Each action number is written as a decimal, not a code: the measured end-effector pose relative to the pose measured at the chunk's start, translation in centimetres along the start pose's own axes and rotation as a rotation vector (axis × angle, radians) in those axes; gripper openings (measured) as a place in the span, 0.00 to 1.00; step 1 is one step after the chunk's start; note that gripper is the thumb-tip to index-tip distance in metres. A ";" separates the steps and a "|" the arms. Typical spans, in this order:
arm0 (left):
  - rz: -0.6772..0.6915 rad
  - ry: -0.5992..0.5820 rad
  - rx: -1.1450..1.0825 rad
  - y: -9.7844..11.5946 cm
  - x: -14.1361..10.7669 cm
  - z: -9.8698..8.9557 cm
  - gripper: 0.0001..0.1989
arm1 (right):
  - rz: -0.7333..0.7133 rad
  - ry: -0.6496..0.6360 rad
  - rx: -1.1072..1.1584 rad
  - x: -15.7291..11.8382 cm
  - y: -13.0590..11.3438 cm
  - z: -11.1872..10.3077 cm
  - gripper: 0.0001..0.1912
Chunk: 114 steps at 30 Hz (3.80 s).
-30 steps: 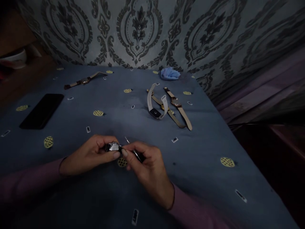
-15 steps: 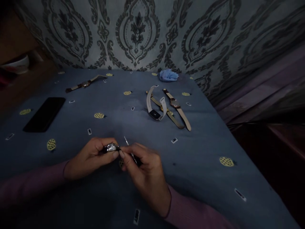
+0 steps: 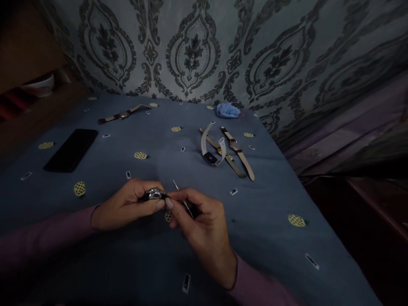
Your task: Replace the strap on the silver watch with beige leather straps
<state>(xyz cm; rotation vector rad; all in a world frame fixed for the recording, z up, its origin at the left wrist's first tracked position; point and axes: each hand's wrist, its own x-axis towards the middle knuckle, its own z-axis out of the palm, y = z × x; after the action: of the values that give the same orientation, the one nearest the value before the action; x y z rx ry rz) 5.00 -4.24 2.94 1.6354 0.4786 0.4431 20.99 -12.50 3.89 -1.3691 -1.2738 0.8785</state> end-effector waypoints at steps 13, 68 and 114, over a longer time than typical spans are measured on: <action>0.033 -0.022 -0.158 -0.1 0.2 0.1 0.10 | 0.011 0.085 0.000 -0.4 -0.3 0.9 0.04; 0.032 0.006 -0.185 -0.7 0.4 -0.2 0.10 | 0.059 0.030 -0.015 0.2 0.1 1.2 0.05; -0.001 0.056 -0.095 -1.0 0.3 -0.2 0.11 | -0.160 -0.170 -0.549 0.6 -0.8 -0.5 0.17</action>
<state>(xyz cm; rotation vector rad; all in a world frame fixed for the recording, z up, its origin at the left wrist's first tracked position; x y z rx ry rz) 5.09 -3.77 2.03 1.5341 0.4927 0.5054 21.43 -12.11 4.86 -1.6038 -1.8200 0.5604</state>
